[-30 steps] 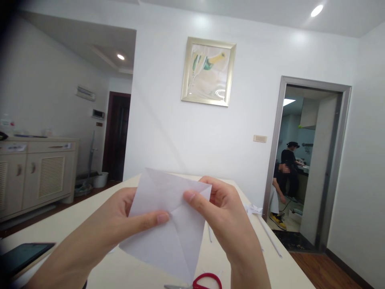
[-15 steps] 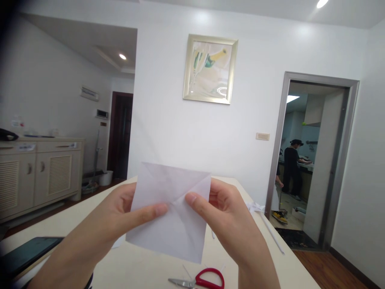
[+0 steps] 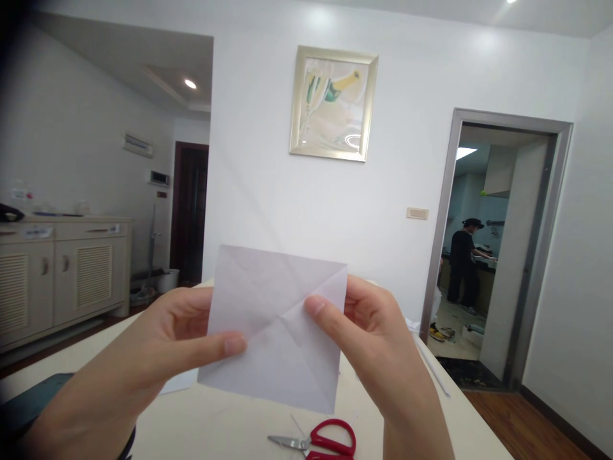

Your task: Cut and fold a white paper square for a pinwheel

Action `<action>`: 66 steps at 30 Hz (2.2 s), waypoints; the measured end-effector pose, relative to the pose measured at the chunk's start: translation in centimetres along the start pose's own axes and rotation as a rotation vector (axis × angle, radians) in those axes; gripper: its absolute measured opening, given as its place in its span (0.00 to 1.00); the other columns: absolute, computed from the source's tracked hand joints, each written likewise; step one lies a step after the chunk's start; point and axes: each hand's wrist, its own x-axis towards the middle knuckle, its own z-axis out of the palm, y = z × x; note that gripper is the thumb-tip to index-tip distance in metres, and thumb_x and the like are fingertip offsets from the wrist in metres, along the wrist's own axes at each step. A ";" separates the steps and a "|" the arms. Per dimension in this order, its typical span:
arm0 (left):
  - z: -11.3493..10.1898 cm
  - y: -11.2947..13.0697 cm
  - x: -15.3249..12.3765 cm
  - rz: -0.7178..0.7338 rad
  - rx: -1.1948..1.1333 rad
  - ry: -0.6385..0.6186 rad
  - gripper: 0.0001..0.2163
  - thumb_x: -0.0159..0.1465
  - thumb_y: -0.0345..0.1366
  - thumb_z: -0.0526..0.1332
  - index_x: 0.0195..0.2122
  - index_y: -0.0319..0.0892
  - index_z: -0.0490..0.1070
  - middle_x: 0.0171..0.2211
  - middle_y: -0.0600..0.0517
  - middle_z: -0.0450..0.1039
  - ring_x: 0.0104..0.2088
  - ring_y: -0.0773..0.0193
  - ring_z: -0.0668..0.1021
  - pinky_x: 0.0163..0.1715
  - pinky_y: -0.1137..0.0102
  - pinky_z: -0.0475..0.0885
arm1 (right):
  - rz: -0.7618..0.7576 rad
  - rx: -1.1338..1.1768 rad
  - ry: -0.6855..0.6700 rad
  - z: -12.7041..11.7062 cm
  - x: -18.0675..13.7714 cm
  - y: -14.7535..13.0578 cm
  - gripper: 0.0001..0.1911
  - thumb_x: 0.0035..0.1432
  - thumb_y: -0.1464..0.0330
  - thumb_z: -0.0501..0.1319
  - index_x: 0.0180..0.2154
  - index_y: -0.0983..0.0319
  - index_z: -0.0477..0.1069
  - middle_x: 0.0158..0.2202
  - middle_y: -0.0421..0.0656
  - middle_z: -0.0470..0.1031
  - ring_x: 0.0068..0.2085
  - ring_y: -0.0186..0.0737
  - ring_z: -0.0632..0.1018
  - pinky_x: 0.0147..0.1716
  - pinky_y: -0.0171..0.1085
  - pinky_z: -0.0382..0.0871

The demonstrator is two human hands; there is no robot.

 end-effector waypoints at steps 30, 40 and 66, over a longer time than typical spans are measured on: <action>1.8 1.8 -0.3 -0.058 0.312 0.005 0.15 0.59 0.27 0.63 0.45 0.50 0.78 0.46 0.54 0.79 0.46 0.59 0.78 0.47 0.68 0.73 | -0.067 -0.096 0.059 -0.7 -0.5 -0.1 0.08 0.58 0.63 0.65 0.40 0.53 0.80 0.36 0.41 0.81 0.34 0.39 0.79 0.29 0.32 0.74; 2.5 0.3 0.4 -0.127 0.056 0.205 0.20 0.56 0.24 0.66 0.48 0.49 0.76 0.42 0.55 0.81 0.41 0.61 0.82 0.40 0.75 0.77 | 0.021 -0.266 0.007 0.5 -0.9 -0.3 0.10 0.59 0.60 0.63 0.42 0.54 0.78 0.39 0.42 0.79 0.40 0.44 0.79 0.36 0.40 0.75; 1.8 -0.9 -0.1 0.015 0.170 0.322 0.12 0.64 0.41 0.61 0.48 0.54 0.76 0.40 0.59 0.81 0.37 0.64 0.80 0.33 0.77 0.74 | -0.548 -0.625 -0.089 1.4 -0.6 0.4 0.19 0.58 0.82 0.58 0.44 0.53 0.70 0.44 0.38 0.70 0.41 0.34 0.73 0.36 0.30 0.69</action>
